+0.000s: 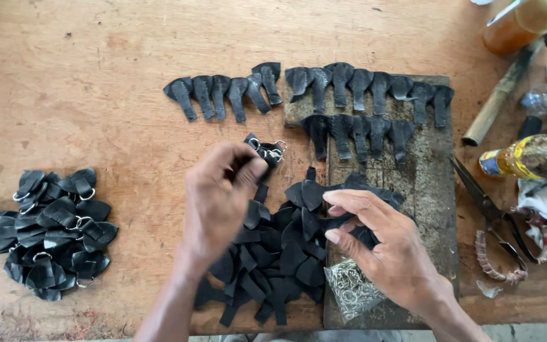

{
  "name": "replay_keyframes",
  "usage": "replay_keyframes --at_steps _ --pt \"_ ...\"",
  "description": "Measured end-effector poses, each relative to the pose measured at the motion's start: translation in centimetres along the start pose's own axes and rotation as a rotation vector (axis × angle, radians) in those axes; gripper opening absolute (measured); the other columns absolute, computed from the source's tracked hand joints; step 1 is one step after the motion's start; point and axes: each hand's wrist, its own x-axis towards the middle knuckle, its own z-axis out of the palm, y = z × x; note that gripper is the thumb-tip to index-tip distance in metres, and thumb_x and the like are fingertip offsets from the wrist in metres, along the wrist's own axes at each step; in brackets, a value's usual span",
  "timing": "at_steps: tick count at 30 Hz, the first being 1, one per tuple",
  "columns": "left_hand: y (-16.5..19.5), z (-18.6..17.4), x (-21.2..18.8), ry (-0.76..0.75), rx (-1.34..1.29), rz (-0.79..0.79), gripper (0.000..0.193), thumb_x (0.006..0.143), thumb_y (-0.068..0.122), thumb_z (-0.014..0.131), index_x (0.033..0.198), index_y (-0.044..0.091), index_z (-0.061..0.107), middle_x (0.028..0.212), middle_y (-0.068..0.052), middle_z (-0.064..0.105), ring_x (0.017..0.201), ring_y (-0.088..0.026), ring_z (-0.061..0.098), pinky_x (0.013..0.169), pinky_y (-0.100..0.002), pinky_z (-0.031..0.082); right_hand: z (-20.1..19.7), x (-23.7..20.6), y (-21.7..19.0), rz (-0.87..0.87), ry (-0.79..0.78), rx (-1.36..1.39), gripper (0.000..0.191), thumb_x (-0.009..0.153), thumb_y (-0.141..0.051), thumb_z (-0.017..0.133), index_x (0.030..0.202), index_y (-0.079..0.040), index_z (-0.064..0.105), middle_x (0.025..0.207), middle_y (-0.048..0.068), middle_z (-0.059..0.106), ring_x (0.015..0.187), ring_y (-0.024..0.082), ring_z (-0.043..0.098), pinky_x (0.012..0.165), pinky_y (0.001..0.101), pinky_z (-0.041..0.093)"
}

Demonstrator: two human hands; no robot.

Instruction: The person applies glue from a jar onto cut black rubber pieces, folds and presses the pieces together, and threads metal rings through them to form keychains, setting finished ones aside on the workbench.

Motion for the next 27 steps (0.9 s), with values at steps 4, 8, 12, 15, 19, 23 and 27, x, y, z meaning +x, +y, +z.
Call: replay_keyframes --at_steps 4,8,12,15,19,23,27 --pt "-2.6 -0.5 2.5 0.105 0.173 0.071 0.018 0.089 0.009 0.08 0.101 0.001 0.069 0.097 -0.011 0.064 0.082 -0.018 0.063 0.072 -0.033 0.055 -0.4 0.3 1.0 -0.052 0.015 -0.047 0.041 0.087 -0.019 0.074 0.127 -0.01 0.068 0.128 0.008 0.072 0.1 0.016 0.074 0.082 0.0287 0.065" --pt "-3.7 1.4 2.3 0.09 0.199 0.086 0.023 0.089 0.011 0.078 0.106 0.002 0.065 0.102 -0.01 0.062 0.087 -0.019 0.065 0.074 -0.033 0.057 -1.4 0.0 2.0 -0.059 0.083 -0.089 0.036 0.087 -0.016 0.074 0.123 -0.012 0.07 0.123 0.007 0.074 0.099 0.015 0.075 0.084 0.0279 0.065" --pt "-3.8 2.4 1.8 0.085 0.219 0.163 0.022 0.093 0.009 0.075 0.111 0.001 0.066 0.108 -0.013 0.063 0.094 -0.023 0.066 0.078 -0.036 0.057 -2.7 -0.3 2.5 -0.087 0.198 -0.145 0.029 0.092 -0.014 0.071 0.121 -0.011 0.07 0.124 0.009 0.074 0.104 0.016 0.074 0.086 0.0283 0.063" --pt "-3.4 2.0 1.6 0.099 0.26 0.261 0.027 0.093 0.008 0.074 0.118 0.001 0.066 0.113 -0.015 0.064 0.104 -0.027 0.066 0.089 -0.038 0.056 -4.1 -0.9 2.4 -0.125 0.282 -0.294 0.024 0.096 -0.013 0.071 0.119 -0.011 0.072 0.124 0.008 0.074 0.109 0.017 0.073 0.094 0.0307 0.062" --pt "-2.4 1.1 1.8 0.098 0.371 0.24 0.042 0.088 0.01 0.078 0.125 -0.004 0.062 0.119 -0.019 0.058 0.108 -0.03 0.061 0.088 -0.04 0.054 -5.8 -2.4 2.2 -0.005 0.322 -0.341 0.023 0.095 -0.011 0.072 0.118 -0.009 0.073 0.119 0.008 0.074 0.103 0.018 0.073 0.087 0.0298 0.061" --pt "-0.4 0.6 0.4 0.161 0.549 0.377 0.042 0.09 0.008 0.08 0.126 -0.004 0.064 0.122 -0.018 0.057 0.116 -0.032 0.059 0.098 -0.044 0.052 -6.8 -3.8 2.6 0.133 0.245 -0.415 0.026 0.089 -0.009 0.073 0.115 -0.01 0.075 0.113 0.008 0.075 0.09 0.021 0.074 0.074 0.0328 0.06" --pt "2.0 1.6 -1.4 0.069 0.355 0.384 0.03 0.095 0.009 0.076 0.122 -0.001 0.067 0.123 -0.018 0.06 0.109 -0.027 0.064 0.088 -0.034 0.058 -6.6 -5.1 3.4 0.109 0.173 -0.412 0.024 0.088 -0.009 0.071 0.112 -0.008 0.074 0.108 0.009 0.074 0.09 0.025 0.074 0.074 0.0359 0.06"
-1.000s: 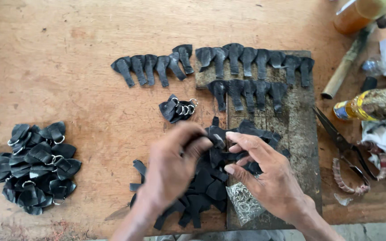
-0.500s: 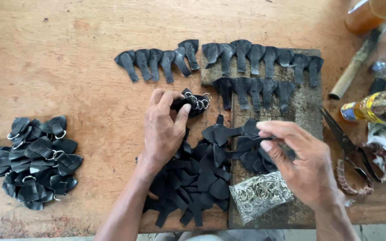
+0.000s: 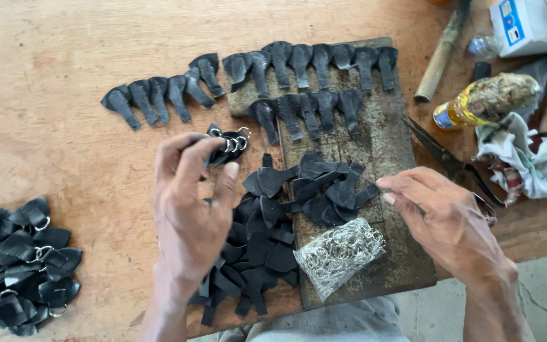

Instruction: The person applies glue from a jar onto cut black rubber pieces, folds and presses the pieces together, and threads metal rings through them to form keychains, setting finished ones aside on the workbench.

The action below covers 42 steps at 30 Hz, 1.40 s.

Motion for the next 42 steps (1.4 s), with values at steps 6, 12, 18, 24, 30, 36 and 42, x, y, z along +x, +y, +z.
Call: replay_keyframes --at_steps 6,12,18,24,30,36,42 --pt "4.4 2.2 -1.2 -0.17 -0.175 0.128 0.024 0.094 0.008 0.074 0.116 0.001 0.068 0.115 -0.014 0.067 0.106 -0.027 0.069 0.089 -0.035 0.059 0.7 -1.6 0.6 -0.04 -0.052 0.032 0.017 0.087 -0.011 0.069 0.102 -0.004 0.072 0.094 0.009 0.071 0.085 0.027 0.072 0.072 0.0393 0.057" --pt "6.4 4.5 -2.3 -0.419 -0.273 0.158 0.022 0.093 0.006 0.07 0.114 0.0 0.066 0.111 -0.015 0.066 0.096 -0.032 0.071 0.08 -0.039 0.059 0.2 -2.2 0.6 0.092 -0.254 0.009 0.018 0.086 -0.02 0.068 0.096 -0.005 0.071 0.086 0.009 0.071 0.077 0.027 0.071 0.068 0.0424 0.055" --pt "6.0 6.4 -1.3 -0.317 -0.22 0.058 0.022 0.097 0.004 0.065 0.117 -0.003 0.063 0.111 -0.017 0.064 0.088 -0.032 0.071 0.075 -0.039 0.06 0.7 -2.1 -0.3 0.202 -0.341 -0.055 0.025 0.086 -0.03 0.075 0.097 -0.008 0.071 0.082 0.009 0.071 0.077 0.029 0.07 0.07 0.043 0.054" --pt "5.7 8.4 -1.0 -0.197 0.05 0.095 0.027 0.094 0.006 0.065 0.119 -0.004 0.064 0.114 -0.022 0.058 0.105 -0.037 0.061 0.084 -0.046 0.054 0.3 -2.0 0.2 0.235 -0.23 -0.007 0.019 0.084 -0.021 0.076 0.099 -0.009 0.076 0.087 0.005 0.074 0.072 0.023 0.072 0.066 0.0391 0.057" --pt "4.3 8.5 -1.0 -0.201 0.116 0.045 0.036 0.089 0.008 0.069 0.123 -0.004 0.064 0.118 -0.021 0.058 0.109 -0.039 0.056 0.093 -0.048 0.048 0.1 -2.1 1.1 0.091 -0.065 0.139 0.014 0.081 -0.013 0.075 0.093 -0.008 0.077 0.088 0.005 0.073 0.074 0.019 0.068 0.06 0.0338 0.058" --pt "4.0 8.5 -0.4 -0.179 0.037 0.109 0.051 0.082 0.003 0.072 0.129 -0.009 0.057 0.12 -0.024 0.056 0.111 -0.041 0.053 0.097 -0.049 0.043 1.5 -1.7 2.5 0.276 -0.123 0.37 0.009 0.093 -0.014 0.065 0.099 -0.007 0.067 0.079 0.003 0.073 0.07 0.013 0.073 0.056 0.0262 0.065" --pt "4.1 8.0 -0.4 -0.223 -0.065 0.099 0.04 0.085 -0.002 0.07 0.124 0.005 0.064 0.109 -0.013 0.064 0.105 -0.033 0.062 0.094 -0.045 0.051 3.1 -1.3 3.6 0.221 0.039 0.63 0.017 0.09 -0.006 0.068 0.106 -0.007 0.073 0.087 0.006 0.076 0.074 0.012 0.075 0.063 0.0248 0.066"
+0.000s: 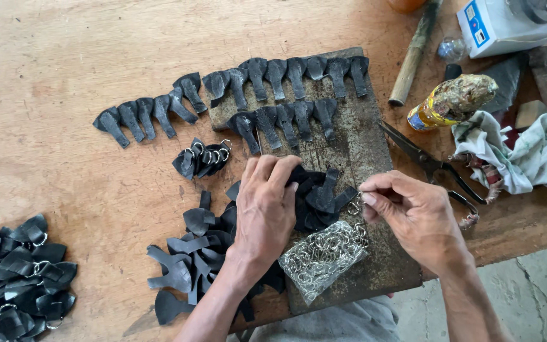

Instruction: The person applies glue from a jar onto cut black rubber pieces, folds and presses the pieces together, and threads metal rings through them to form keychains, setting finished ones aside on the workbench.

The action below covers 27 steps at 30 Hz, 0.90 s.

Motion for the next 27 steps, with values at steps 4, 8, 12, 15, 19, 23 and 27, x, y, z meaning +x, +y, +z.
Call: replay_keyframes --at_steps 4,8,12,15,19,23,27 --pt "0.0 -0.9 0.0 -0.026 -0.279 -0.075 0.032 0.092 0.0 0.069 0.124 0.006 0.066 0.106 -0.011 0.072 0.092 -0.023 0.072 0.08 -0.037 0.058 0.8 0.5 0.5 -0.113 0.019 0.186 0.018 0.092 -0.002 0.069 0.109 -0.004 0.072 0.098 0.006 0.075 0.084 0.012 0.074 0.074 0.0241 0.067" --pt "0.1 -2.0 0.2 -0.079 -0.432 -0.279 0.021 0.095 0.004 0.067 0.116 0.003 0.066 0.096 -0.009 0.076 0.08 -0.015 0.07 0.069 -0.031 0.057 1.6 1.3 0.6 -0.195 -0.027 0.291 0.017 0.094 0.0 0.069 0.11 -0.004 0.073 0.104 0.006 0.073 0.091 0.012 0.073 0.082 0.0243 0.066" --pt "0.3 -2.6 0.5 -0.152 -0.564 -0.47 0.018 0.095 0.006 0.064 0.112 0.001 0.063 0.086 -0.005 0.075 0.078 -0.006 0.07 0.066 -0.024 0.057 2.7 1.9 0.3 -0.119 0.001 0.34 0.02 0.092 -0.001 0.07 0.111 -0.006 0.073 0.103 0.006 0.076 0.088 0.012 0.075 0.078 0.0248 0.066" --pt "0.6 -2.8 0.4 -0.126 -0.624 -0.421 0.018 0.096 0.005 0.064 0.114 0.002 0.063 0.089 -0.004 0.074 0.079 -0.006 0.067 0.067 -0.023 0.055 3.2 2.3 -0.2 -0.16 -0.02 0.302 0.017 0.094 0.001 0.068 0.109 -0.005 0.073 0.107 0.005 0.074 0.092 0.01 0.073 0.083 0.024 0.065" --pt "0.6 -3.2 0.2 -0.065 -0.551 -0.366 0.026 0.095 0.005 0.066 0.121 0.004 0.065 0.092 -0.002 0.075 0.081 -0.005 0.067 0.069 -0.023 0.055 3.4 2.5 -1.3 -0.198 0.002 0.262 0.018 0.093 0.003 0.071 0.11 -0.004 0.072 0.113 0.004 0.068 0.098 0.009 0.069 0.087 0.0231 0.063" --pt "0.6 -3.5 -0.1 -0.117 -0.627 -0.401 0.029 0.095 0.005 0.067 0.123 0.006 0.068 0.091 -0.002 0.074 0.081 -0.005 0.066 0.068 -0.022 0.053 3.4 2.5 -2.1 -0.22 -0.014 0.213 0.024 0.088 0.003 0.076 0.11 -0.003 0.071 0.116 0.004 0.066 0.1 0.009 0.068 0.09 0.0224 0.061" --pt "0.2 -3.1 -0.3 -0.154 -0.782 -0.438 0.027 0.097 0.003 0.065 0.124 0.005 0.067 0.092 -0.002 0.072 0.082 -0.005 0.065 0.068 -0.021 0.052 3.7 2.6 -2.2 -0.21 -0.011 0.233 0.026 0.086 0.004 0.076 0.111 -0.003 0.071 0.117 0.005 0.068 0.103 0.01 0.07 0.093 0.0229 0.062"
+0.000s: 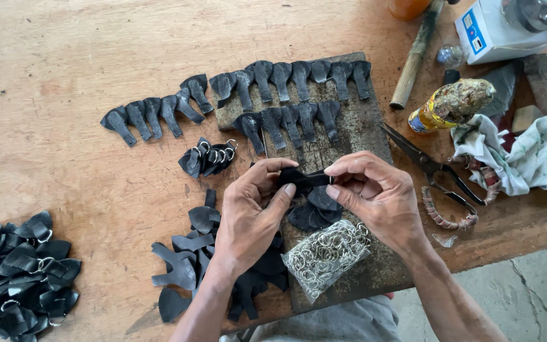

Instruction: The person applies glue from a jar onto cut black rubber pieces, folds and presses the pieces together, and threads metal rings through them to form keychains, setting finished ones aside on the workbench.

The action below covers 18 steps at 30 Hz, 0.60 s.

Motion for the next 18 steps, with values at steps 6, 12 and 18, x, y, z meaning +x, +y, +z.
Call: replay_keyframes --at_steps 6,12,18 --pt "-1.0 -0.2 0.5 -0.026 -0.198 0.046 0.026 0.096 -0.001 0.066 0.121 0.004 0.063 0.1 -0.003 0.074 0.092 -0.007 0.07 0.081 -0.023 0.06 0.0 -0.1 0.5 0.074 0.027 0.134 0.031 0.086 0.005 0.077 0.117 -0.001 0.072 0.111 0.009 0.074 0.103 0.013 0.072 0.094 0.024 0.062" --pt "-1.3 -0.4 0.4 -0.081 0.042 -0.001 0.022 0.099 -0.004 0.061 0.112 0.004 0.076 0.096 -0.005 0.077 0.083 -0.009 0.067 0.07 -0.024 0.054 -0.5 0.1 1.4 0.068 0.004 0.121 0.035 0.084 0.003 0.078 0.118 -0.002 0.072 0.112 0.01 0.076 0.101 0.013 0.073 0.093 0.0245 0.063" --pt "-1.5 0.0 0.6 -0.056 -0.022 0.068 0.029 0.095 -0.01 0.057 0.113 0.003 0.076 0.103 -0.005 0.077 0.09 -0.009 0.072 0.083 -0.024 0.06 -0.4 0.1 2.0 0.055 -0.041 0.134 0.031 0.085 0.002 0.078 0.116 -0.002 0.073 0.113 0.011 0.076 0.104 0.015 0.073 0.094 0.026 0.063"
